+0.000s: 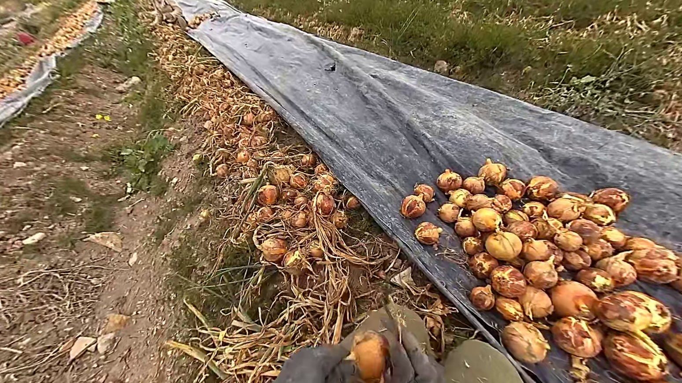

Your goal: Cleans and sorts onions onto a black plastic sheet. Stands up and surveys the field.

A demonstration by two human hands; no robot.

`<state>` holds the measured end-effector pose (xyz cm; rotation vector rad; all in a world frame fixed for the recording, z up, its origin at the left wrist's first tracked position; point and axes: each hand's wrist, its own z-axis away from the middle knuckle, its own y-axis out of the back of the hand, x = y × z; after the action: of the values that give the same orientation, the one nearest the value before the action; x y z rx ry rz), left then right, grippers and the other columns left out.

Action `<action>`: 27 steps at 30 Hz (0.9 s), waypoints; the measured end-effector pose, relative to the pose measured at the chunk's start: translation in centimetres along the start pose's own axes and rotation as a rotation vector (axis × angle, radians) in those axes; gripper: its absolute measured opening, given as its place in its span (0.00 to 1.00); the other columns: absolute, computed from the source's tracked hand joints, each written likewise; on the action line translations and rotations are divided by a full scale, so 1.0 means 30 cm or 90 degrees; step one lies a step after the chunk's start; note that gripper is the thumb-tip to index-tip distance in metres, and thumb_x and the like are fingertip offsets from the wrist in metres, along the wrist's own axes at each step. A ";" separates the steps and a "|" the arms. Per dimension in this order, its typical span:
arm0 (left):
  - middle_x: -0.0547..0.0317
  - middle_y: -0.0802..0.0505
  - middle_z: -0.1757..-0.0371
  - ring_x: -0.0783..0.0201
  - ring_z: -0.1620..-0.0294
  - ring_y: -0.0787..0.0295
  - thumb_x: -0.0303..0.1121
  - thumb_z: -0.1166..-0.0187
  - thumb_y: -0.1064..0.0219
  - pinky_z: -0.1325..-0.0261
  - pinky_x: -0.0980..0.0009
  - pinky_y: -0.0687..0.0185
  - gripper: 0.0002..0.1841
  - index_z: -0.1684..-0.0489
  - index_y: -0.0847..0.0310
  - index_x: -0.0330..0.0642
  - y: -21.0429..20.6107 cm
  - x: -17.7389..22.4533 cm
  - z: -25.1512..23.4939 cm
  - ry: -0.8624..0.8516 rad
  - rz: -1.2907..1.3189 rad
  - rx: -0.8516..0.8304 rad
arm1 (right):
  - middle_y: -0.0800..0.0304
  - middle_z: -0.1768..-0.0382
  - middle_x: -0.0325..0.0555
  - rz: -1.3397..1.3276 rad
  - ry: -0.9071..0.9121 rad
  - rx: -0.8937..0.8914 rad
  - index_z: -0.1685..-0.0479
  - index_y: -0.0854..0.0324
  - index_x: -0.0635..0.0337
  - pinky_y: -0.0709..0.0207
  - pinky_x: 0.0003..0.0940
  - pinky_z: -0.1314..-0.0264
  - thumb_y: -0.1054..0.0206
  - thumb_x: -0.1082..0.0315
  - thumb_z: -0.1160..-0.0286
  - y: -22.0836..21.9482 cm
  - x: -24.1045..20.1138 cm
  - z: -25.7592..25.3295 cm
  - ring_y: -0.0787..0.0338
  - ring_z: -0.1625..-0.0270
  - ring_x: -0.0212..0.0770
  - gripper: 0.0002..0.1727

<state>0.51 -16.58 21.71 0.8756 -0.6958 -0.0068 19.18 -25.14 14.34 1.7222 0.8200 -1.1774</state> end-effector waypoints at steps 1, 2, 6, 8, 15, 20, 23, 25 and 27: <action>0.58 0.06 0.63 0.61 0.63 0.08 0.46 0.10 0.45 0.49 0.57 0.11 0.19 0.44 0.12 0.44 -0.003 -0.002 0.000 -0.010 0.059 0.024 | 0.07 0.56 0.40 -0.061 -0.027 0.001 0.22 0.22 0.53 0.13 0.35 0.58 0.55 0.51 0.06 0.021 -0.004 0.000 0.11 0.64 0.32 0.27; 0.61 0.08 0.65 0.65 0.68 0.11 0.44 0.09 0.45 0.56 0.61 0.11 0.18 0.50 0.11 0.44 0.000 0.009 0.002 -0.018 0.105 0.041 | 0.12 0.62 0.39 -0.088 -0.073 0.000 0.22 0.22 0.49 0.16 0.36 0.67 0.58 0.50 0.05 0.042 -0.001 0.002 0.16 0.71 0.33 0.27; 0.55 0.04 0.56 0.57 0.54 0.06 0.46 0.11 0.45 0.44 0.51 0.12 0.19 0.43 0.11 0.45 0.049 0.137 -0.015 -0.060 -0.082 0.101 | 0.07 0.46 0.55 0.143 -0.250 -0.191 0.23 0.22 0.50 0.17 0.59 0.38 0.55 0.32 0.15 0.124 0.061 0.010 0.07 0.44 0.53 0.39; 0.49 0.05 0.44 0.48 0.40 0.07 0.46 0.11 0.48 0.35 0.43 0.16 0.22 0.29 0.16 0.47 0.058 0.222 -0.038 -0.027 -0.205 0.020 | 0.08 0.47 0.53 0.090 -0.256 -0.240 0.29 0.18 0.53 0.18 0.56 0.37 0.51 0.30 0.18 0.112 0.068 0.017 0.08 0.44 0.50 0.39; 0.37 0.07 0.42 0.36 0.37 0.11 0.48 0.09 0.46 0.34 0.34 0.22 0.23 0.43 0.13 0.37 -0.006 0.301 -0.176 -0.048 -0.250 -0.228 | 0.11 0.61 0.44 -0.094 -0.351 -0.137 0.32 0.24 0.62 0.15 0.35 0.66 0.53 0.44 0.08 0.100 0.008 0.008 0.12 0.67 0.34 0.30; 0.40 0.06 0.45 0.38 0.40 0.08 0.52 0.08 0.52 0.41 0.35 0.17 0.26 0.44 0.12 0.41 0.137 0.069 -0.388 0.163 -0.303 -0.106 | 0.10 0.74 0.58 0.158 0.000 0.033 0.57 0.12 0.73 0.15 0.49 0.64 0.57 0.50 0.07 0.134 0.104 -0.143 0.09 0.72 0.49 0.35; 0.35 0.23 0.17 0.37 0.15 0.28 0.42 0.02 0.58 0.18 0.40 0.35 0.25 0.15 0.30 0.39 0.334 -0.042 -0.476 0.398 -0.237 -0.117 | 0.19 0.76 0.42 0.079 -0.088 0.100 0.56 0.19 0.67 0.16 0.39 0.72 0.58 0.44 0.07 0.221 0.191 -0.304 0.16 0.76 0.35 0.33; 0.38 0.15 0.25 0.38 0.24 0.18 0.33 0.11 0.47 0.25 0.41 0.22 0.21 0.22 0.22 0.44 0.264 -0.371 -0.609 0.406 -0.236 0.132 | 0.20 0.74 0.34 -0.006 -0.090 0.151 0.51 0.22 0.61 0.19 0.32 0.76 0.54 0.37 0.11 0.234 0.262 -0.430 0.19 0.77 0.30 0.33; 0.37 0.14 0.28 0.38 0.27 0.16 0.37 0.19 0.35 0.27 0.41 0.19 0.27 0.19 0.26 0.43 0.190 -0.707 -0.770 0.383 -0.186 0.172 | 0.20 0.72 0.33 -0.047 -0.132 0.180 0.26 0.30 0.60 0.20 0.31 0.80 0.49 0.40 0.11 0.204 0.297 -0.535 0.20 0.78 0.30 0.33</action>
<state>-4.62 9.30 3.83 1.1628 -0.0015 0.0885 33.39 -12.55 10.54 1.7665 0.6173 -1.5536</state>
